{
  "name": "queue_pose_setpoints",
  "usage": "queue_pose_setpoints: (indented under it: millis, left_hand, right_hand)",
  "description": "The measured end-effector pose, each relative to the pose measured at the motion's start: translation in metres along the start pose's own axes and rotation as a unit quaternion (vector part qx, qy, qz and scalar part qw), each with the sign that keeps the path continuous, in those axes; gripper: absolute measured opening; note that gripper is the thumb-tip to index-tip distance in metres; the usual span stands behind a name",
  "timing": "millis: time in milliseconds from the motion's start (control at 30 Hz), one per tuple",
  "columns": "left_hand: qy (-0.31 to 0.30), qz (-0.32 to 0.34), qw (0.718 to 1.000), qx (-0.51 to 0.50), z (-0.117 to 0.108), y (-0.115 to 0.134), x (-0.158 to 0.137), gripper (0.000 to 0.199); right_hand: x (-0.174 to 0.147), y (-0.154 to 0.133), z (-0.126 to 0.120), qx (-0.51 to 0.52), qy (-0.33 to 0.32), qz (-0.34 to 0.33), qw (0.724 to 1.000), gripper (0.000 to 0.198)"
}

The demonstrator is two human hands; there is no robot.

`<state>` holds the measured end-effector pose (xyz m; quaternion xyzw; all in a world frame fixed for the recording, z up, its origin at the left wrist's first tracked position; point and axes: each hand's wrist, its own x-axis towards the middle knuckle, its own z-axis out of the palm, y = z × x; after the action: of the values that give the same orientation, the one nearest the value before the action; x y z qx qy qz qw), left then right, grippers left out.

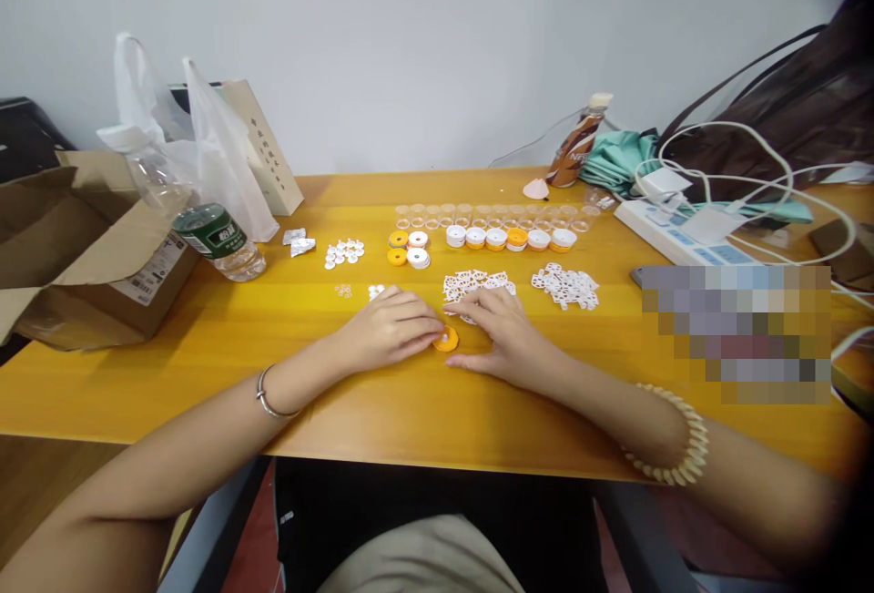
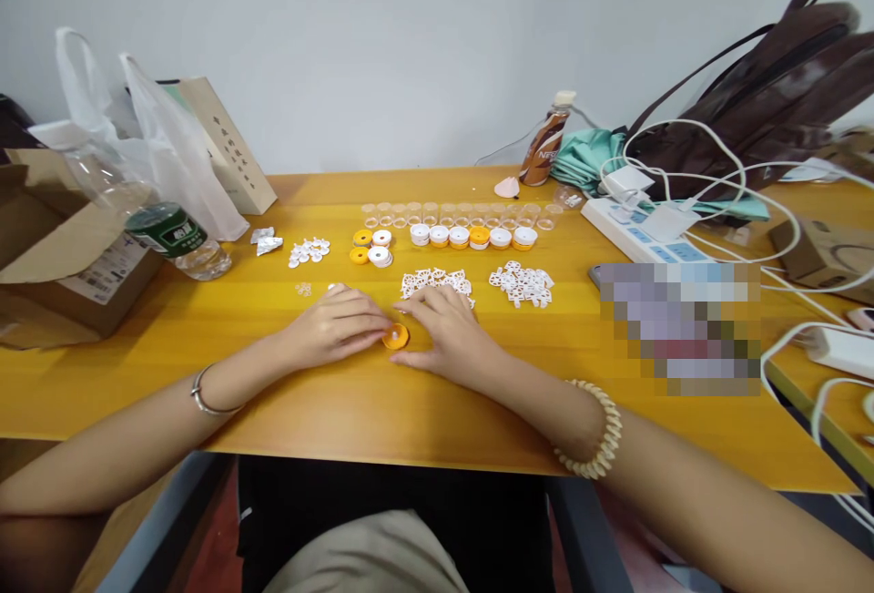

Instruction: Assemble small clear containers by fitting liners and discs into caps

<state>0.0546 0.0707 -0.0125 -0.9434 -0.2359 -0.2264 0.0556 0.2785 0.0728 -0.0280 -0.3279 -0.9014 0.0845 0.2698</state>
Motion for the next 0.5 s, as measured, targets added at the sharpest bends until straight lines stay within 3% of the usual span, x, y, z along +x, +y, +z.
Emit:
queue_pose_setpoints:
  millis: [67, 267, 500]
  left_hand:
    - [-0.014, -0.021, 1.000, -0.019, -0.001, 0.001, -0.003, 0.019]
    - [-0.019, -0.010, 1.000, 0.010, -0.001, 0.008, -0.012, 0.020]
    - [0.000, -0.008, 0.999, 0.043, -0.001, 0.013, -0.013, 0.018]
  right_hand:
    - [0.000, -0.001, -0.004, 0.006, 0.007, 0.007, 1.000, 0.054]
    - [-0.005, -0.007, -0.006, 0.022, -0.017, 0.001, 1.000, 0.030]
    - [-0.012, -0.006, 0.005, 0.007, -0.001, -0.017, 1.000, 0.023]
